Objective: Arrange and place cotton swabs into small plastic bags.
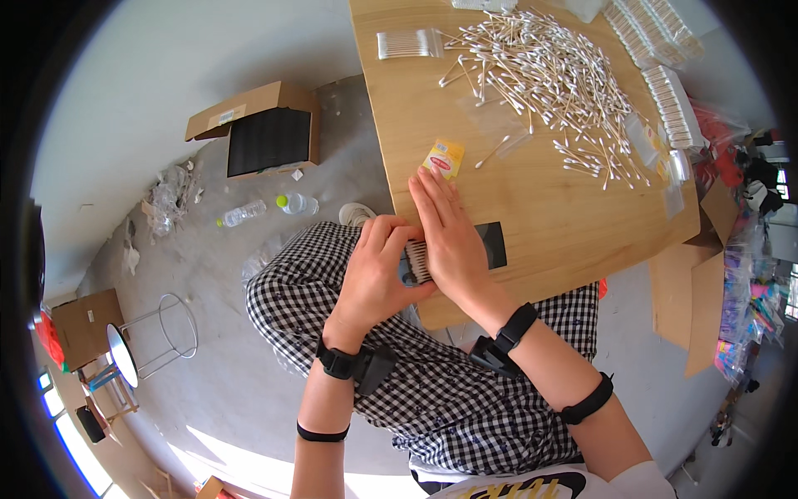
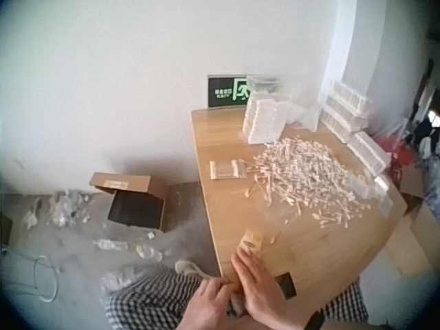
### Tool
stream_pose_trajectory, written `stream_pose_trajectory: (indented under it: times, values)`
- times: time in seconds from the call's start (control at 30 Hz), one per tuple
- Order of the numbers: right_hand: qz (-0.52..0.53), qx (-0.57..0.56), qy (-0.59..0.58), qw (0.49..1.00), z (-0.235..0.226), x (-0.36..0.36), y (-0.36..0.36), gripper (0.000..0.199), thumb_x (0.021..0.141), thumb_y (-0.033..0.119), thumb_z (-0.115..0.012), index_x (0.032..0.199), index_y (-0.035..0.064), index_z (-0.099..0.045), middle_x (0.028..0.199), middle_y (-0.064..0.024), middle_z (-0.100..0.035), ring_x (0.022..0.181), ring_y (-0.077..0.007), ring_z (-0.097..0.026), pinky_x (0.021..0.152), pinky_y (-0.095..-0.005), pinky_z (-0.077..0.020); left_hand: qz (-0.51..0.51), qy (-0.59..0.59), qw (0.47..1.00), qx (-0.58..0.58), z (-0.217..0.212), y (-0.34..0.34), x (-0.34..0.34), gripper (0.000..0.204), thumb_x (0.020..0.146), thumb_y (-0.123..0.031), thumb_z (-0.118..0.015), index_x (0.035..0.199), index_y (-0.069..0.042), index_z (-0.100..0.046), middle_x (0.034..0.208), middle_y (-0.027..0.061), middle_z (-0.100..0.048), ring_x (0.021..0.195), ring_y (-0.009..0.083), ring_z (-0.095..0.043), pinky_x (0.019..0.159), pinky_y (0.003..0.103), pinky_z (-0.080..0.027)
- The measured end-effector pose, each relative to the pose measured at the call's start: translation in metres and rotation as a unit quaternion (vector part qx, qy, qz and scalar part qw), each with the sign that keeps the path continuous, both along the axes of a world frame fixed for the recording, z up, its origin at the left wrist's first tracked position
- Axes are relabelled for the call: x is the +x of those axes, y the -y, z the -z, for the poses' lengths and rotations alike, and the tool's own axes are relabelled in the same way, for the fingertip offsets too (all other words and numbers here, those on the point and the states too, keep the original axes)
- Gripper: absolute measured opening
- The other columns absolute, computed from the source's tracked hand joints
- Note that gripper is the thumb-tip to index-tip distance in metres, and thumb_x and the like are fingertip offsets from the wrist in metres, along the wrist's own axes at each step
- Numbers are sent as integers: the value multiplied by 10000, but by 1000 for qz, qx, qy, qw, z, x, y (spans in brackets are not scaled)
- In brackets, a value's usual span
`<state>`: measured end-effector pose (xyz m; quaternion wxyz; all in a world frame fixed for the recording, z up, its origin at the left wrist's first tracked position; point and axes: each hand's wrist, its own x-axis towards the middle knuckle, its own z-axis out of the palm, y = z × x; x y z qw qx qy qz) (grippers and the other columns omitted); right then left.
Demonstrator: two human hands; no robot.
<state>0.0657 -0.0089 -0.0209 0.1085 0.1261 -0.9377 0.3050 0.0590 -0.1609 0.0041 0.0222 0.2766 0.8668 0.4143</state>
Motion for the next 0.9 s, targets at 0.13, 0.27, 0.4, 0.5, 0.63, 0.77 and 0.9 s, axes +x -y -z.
stream_pose_trajectory:
  times: [0.13, 0.27, 0.4, 0.5, 0.63, 0.77, 0.9]
  values:
    - [-5, -171, 41, 984, -1, -2, -1, 504, 957, -12, -476, 1452, 26, -387, 1518, -175, -363, 1440, -358, -300, 1170, -447, -296, 6, 2, 1000, 19, 4, -4, -7, 598, 559, -148, -881, 1077, -26, -607, 1090, 123, -559, 1015, 326, -546, 852, 402, -489]
    - [40, 6, -46, 998, -9, -40, -44, 383, 934, 15, -546, 1315, 52, -559, 1441, -170, -464, 1415, -351, -340, 1164, -518, -271, -60, 59, 992, 94, 12, 0, -28, 459, 677, -160, -864, 1040, -23, -619, 961, 58, -604, 879, 190, -572, 766, 317, -483]
    - [-9, 128, -52, 990, -20, -37, -42, 360, 893, -4, -574, 1244, 66, -621, 1447, -154, -458, 1428, -349, -317, 1159, -563, -256, -260, 182, 938, 137, 28, -1, -48, 381, 784, -220, -829, 1000, -3, -602, 786, 10, -611, 700, 89, -540, 645, 242, -468]
    - [-36, 109, -6, 993, -21, -21, -25, 414, 866, -44, -574, 1248, 107, -629, 1474, -130, -426, 1443, -357, -288, 1167, -575, -236, -234, 211, 931, 183, 21, -13, -52, 382, 786, -237, -839, 946, 5, -589, 805, 33, -616, 722, 88, -549, 655, 233, -477]
    - [-32, 22, 27, 999, -13, -20, -20, 425, 872, -67, -555, 1261, 91, -618, 1482, -129, -414, 1451, -360, -270, 1171, -579, -223, -215, 243, 921, 217, 29, -8, -58, 389, 770, -222, -851, 948, 4, -589, 797, 31, -615, 719, 89, -557, 653, 229, -479]
    - [-20, 37, 18, 999, -14, -21, -28, 419, 892, -78, -532, 1266, 93, -611, 1492, -127, -398, 1457, -361, -252, 1178, -579, -203, -231, 249, 926, 168, 26, -8, -59, 325, 785, -190, -830, 909, 10, -606, 759, 28, -622, 692, 82, -561, 645, 225, -479]
    - [0, 58, -2, 998, -6, -25, -33, 512, 859, -114, -518, 1302, 131, -600, 1506, -130, -375, 1461, -349, -246, 1184, -573, -193, -220, 257, 924, 176, 24, -8, -60, 235, 811, -149, -794, 854, 12, -628, 736, 25, -638, 668, 76, -561, 621, 231, -467]
